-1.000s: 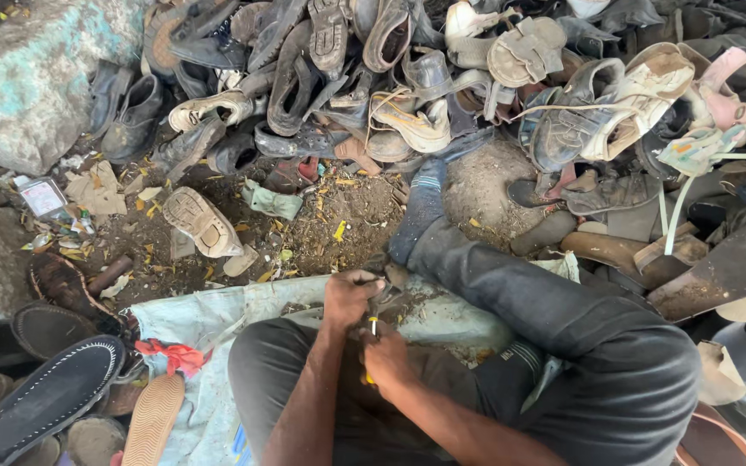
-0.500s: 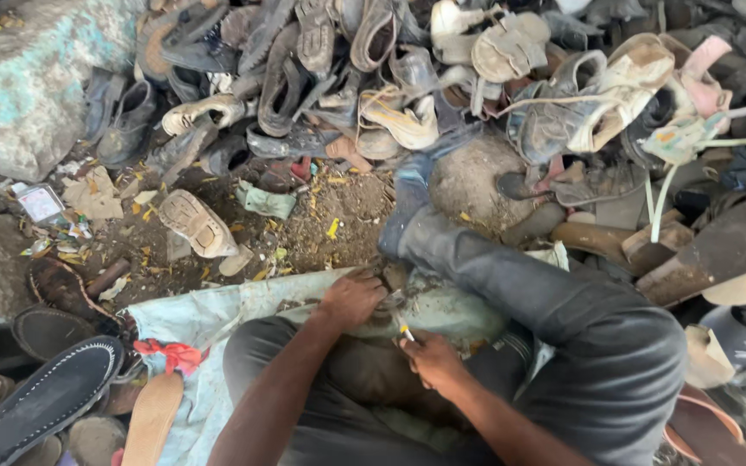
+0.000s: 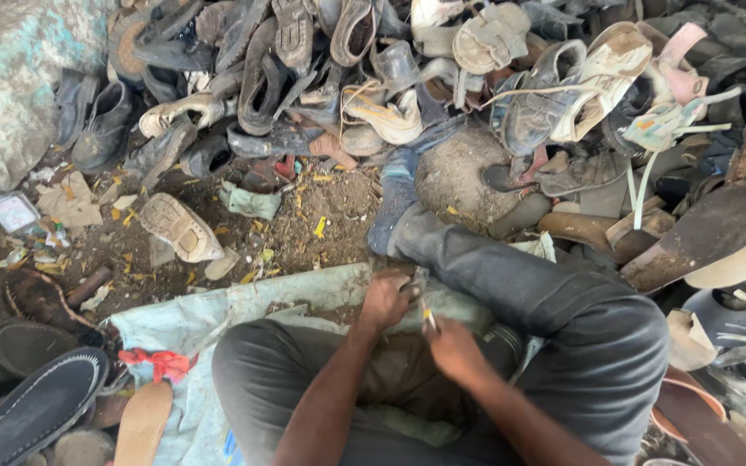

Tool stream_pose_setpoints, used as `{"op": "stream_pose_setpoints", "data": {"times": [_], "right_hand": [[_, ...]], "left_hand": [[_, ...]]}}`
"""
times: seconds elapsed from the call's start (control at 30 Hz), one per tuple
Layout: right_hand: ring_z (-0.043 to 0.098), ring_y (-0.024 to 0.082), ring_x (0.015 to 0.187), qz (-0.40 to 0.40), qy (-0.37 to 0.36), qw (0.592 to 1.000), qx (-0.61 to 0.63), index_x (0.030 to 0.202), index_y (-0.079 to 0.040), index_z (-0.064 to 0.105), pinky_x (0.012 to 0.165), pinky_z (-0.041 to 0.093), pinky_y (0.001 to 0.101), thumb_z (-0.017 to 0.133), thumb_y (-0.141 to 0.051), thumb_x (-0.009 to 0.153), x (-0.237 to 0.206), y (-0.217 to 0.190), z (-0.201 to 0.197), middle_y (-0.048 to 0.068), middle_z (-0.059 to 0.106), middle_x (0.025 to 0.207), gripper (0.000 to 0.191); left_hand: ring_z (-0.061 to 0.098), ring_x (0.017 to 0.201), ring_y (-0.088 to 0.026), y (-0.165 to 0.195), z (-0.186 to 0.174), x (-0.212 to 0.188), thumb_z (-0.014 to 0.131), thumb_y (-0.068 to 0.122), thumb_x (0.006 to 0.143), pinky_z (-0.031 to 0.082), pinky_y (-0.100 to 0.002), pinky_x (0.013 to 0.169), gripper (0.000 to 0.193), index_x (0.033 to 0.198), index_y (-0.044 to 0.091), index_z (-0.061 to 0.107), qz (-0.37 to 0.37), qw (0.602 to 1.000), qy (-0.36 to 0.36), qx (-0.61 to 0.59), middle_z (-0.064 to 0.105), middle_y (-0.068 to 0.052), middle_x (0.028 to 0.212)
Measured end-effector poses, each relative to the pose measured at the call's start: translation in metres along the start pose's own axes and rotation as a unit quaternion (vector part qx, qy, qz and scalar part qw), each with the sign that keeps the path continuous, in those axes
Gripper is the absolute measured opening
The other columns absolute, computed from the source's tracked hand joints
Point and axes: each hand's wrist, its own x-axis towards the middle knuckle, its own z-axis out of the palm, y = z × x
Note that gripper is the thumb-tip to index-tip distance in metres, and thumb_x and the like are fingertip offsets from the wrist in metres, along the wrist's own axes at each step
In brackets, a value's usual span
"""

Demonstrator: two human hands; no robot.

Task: The person repairs shoes by hand, using a blade and a screwdriver to pry apart components and trim material.

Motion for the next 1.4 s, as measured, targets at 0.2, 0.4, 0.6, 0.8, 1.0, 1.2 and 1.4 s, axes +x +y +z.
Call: {"op": "stream_pose_setpoints", "data": {"times": [0.2,0.4,0.6,0.8,1.0,1.2,1.4], "right_hand": [[0.063,0.053,0.088,0.008,0.000,1.000,0.009,0.104,-0.002,0.069,0.074,0.050,0.0568,0.063,-0.026,0.095,-0.004,-0.017,0.001,0.031,0.068,0.091,0.026],[0.065,0.052,0.087,0.007,0.004,1.000,0.010,0.108,-0.001,0.066,0.072,0.049,0.0579,0.060,-0.027,0.098,-0.014,-0.032,-0.001,0.031,0.068,0.088,0.029],[0.069,0.053,0.076,0.252,-0.121,0.958,0.068,0.107,-0.001,0.065,0.071,0.053,0.0576,0.056,-0.028,0.100,-0.001,-0.039,-0.002,0.029,0.069,0.082,0.030],[0.064,0.052,0.076,-0.044,0.055,0.998,0.000,0.106,0.001,0.067,0.064,0.049,0.0583,0.062,-0.022,0.094,-0.009,-0.045,0.006,0.031,0.068,0.082,0.026],[0.072,0.050,0.071,0.208,-0.054,0.970,0.110,0.101,0.001,0.066,0.067,0.055,0.0570,0.055,-0.020,0.095,0.001,-0.052,0.017,0.029,0.070,0.080,0.024],[0.064,0.058,0.086,0.029,0.055,0.997,0.054,0.116,0.000,0.065,0.066,0.050,0.0612,0.062,-0.020,0.090,-0.012,-0.026,0.050,0.033,0.067,0.091,0.033],[0.064,0.052,0.072,-0.111,0.116,0.987,-0.024,0.101,0.000,0.062,0.061,0.053,0.0557,0.061,-0.022,0.090,-0.002,-0.034,0.067,0.029,0.067,0.081,0.024]], "left_hand": [[0.066,0.084,-0.037,0.002,0.007,-0.004,0.079,0.024,0.081,0.052,-0.046,0.077,0.023,0.081,0.002,0.072,-0.105,0.992,0.026,-0.061,0.067,-0.017,0.084],[0.068,0.080,-0.034,0.012,0.004,0.002,0.078,0.022,0.080,0.054,-0.044,0.074,0.019,0.085,0.004,0.074,-0.179,0.974,0.036,-0.134,0.070,-0.014,0.085],[0.067,0.084,-0.034,0.017,0.002,0.003,0.075,0.019,0.084,0.053,-0.044,0.076,0.013,0.087,0.006,0.076,-0.107,0.991,0.060,-0.060,0.070,-0.013,0.085],[0.069,0.083,-0.033,0.024,0.002,0.005,0.075,0.017,0.080,0.055,-0.042,0.077,0.017,0.092,0.005,0.077,-0.204,0.968,0.096,-0.105,0.072,-0.014,0.089],[0.069,0.078,-0.033,0.030,0.001,0.011,0.078,0.020,0.080,0.055,-0.042,0.071,0.019,0.086,0.003,0.075,-0.253,0.953,0.101,-0.132,0.070,-0.016,0.086],[0.066,0.069,-0.033,0.023,-0.003,0.020,0.081,0.025,0.081,0.051,-0.042,0.062,0.023,0.080,0.003,0.074,-0.240,0.958,0.142,-0.070,0.068,-0.016,0.077],[0.071,0.068,-0.033,0.010,-0.005,0.034,0.079,0.033,0.081,0.053,-0.042,0.063,0.027,0.081,0.006,0.076,-0.417,0.893,0.086,-0.147,0.073,-0.016,0.073]]}}
